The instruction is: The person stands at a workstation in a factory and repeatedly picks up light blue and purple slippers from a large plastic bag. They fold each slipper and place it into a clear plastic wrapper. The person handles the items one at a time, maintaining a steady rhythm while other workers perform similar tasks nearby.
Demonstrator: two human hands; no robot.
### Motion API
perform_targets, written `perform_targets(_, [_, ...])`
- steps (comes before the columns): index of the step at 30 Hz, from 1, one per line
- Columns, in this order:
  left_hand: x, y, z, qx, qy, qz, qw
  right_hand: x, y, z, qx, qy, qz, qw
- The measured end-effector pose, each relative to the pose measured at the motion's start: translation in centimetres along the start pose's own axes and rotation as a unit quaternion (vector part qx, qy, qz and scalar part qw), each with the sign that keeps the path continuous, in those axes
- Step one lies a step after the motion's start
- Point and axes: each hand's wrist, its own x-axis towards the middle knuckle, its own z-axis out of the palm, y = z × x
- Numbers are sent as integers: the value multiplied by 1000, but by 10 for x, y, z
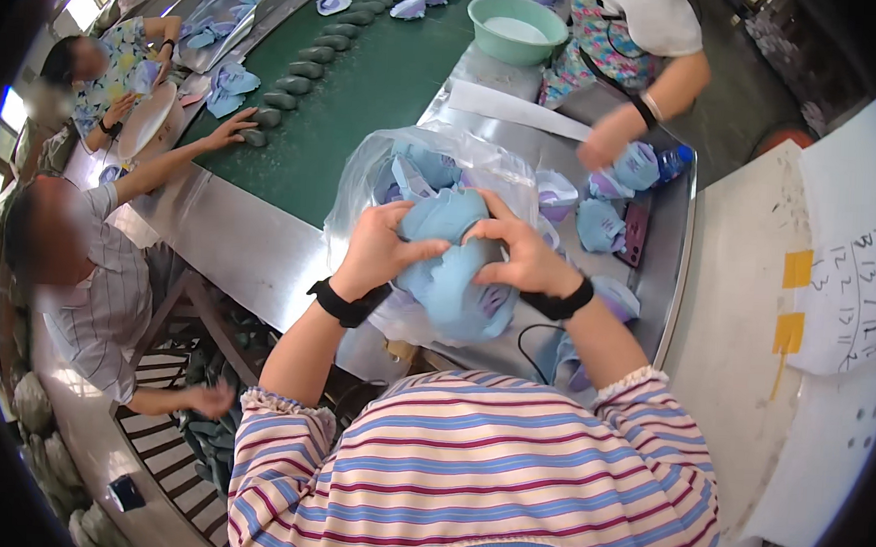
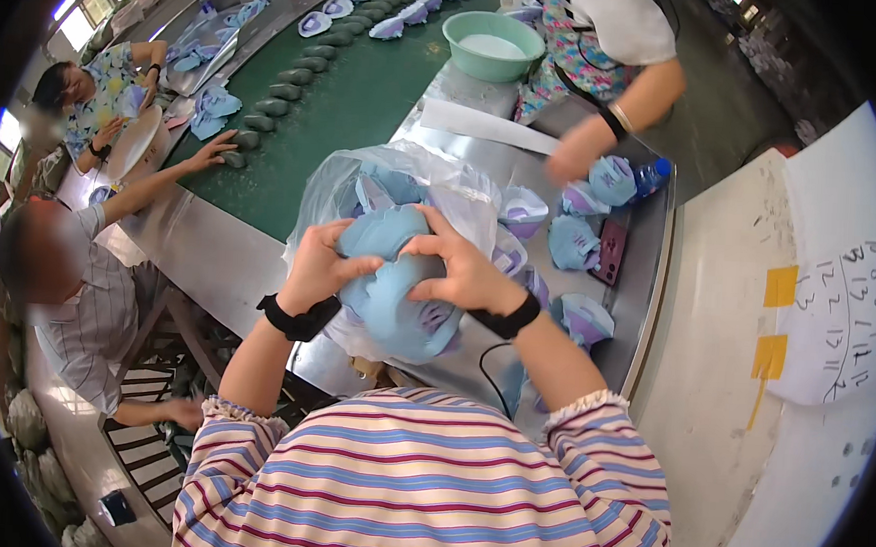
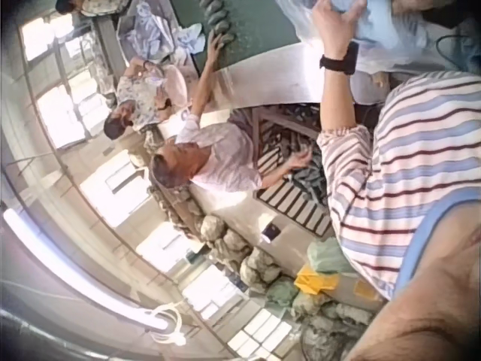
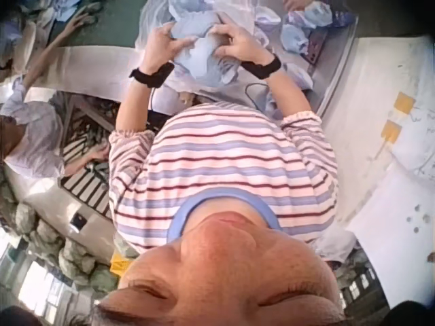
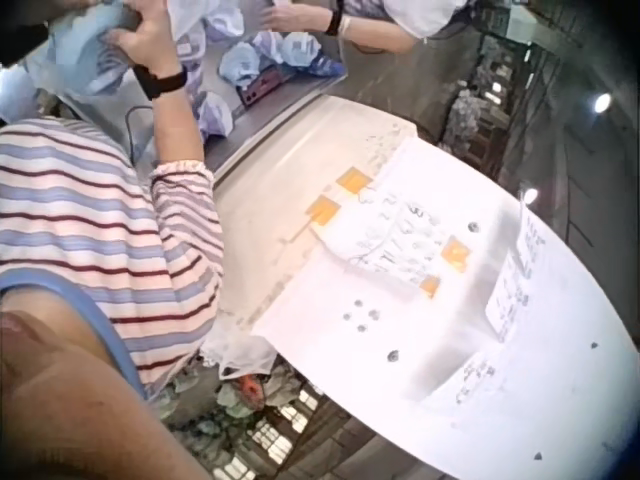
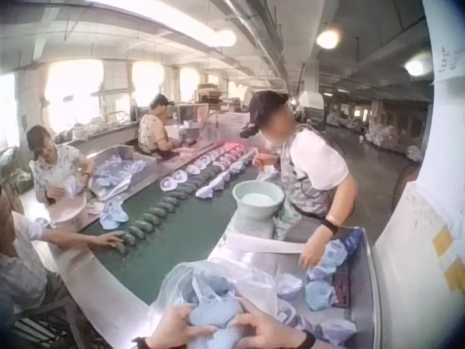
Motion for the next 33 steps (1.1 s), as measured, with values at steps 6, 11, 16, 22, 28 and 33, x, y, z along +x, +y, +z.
perform_targets(6, [5,-34,3,-136,230,-137,954,-32,-6,36,-130,259,-76,954])
perform_targets(11, [23,-49,-27,-276,380,-140,872,-56,-19,30,-156,92,-166,969])
perform_targets(16, [20,-42,-26,-221,312,-147,912,-53,-23,6,137,133,-59,980])
perform_targets(22, [32,-16,14,-160,127,-47,978,-31,15,4,206,148,73,965])
perform_targets(28, [34,-30,-63,-403,110,-64,906,-74,3,-69,298,393,110,863])
perform_targets(33, [24,-49,-65,-359,151,-103,915,-104,61,-131,314,441,70,838])
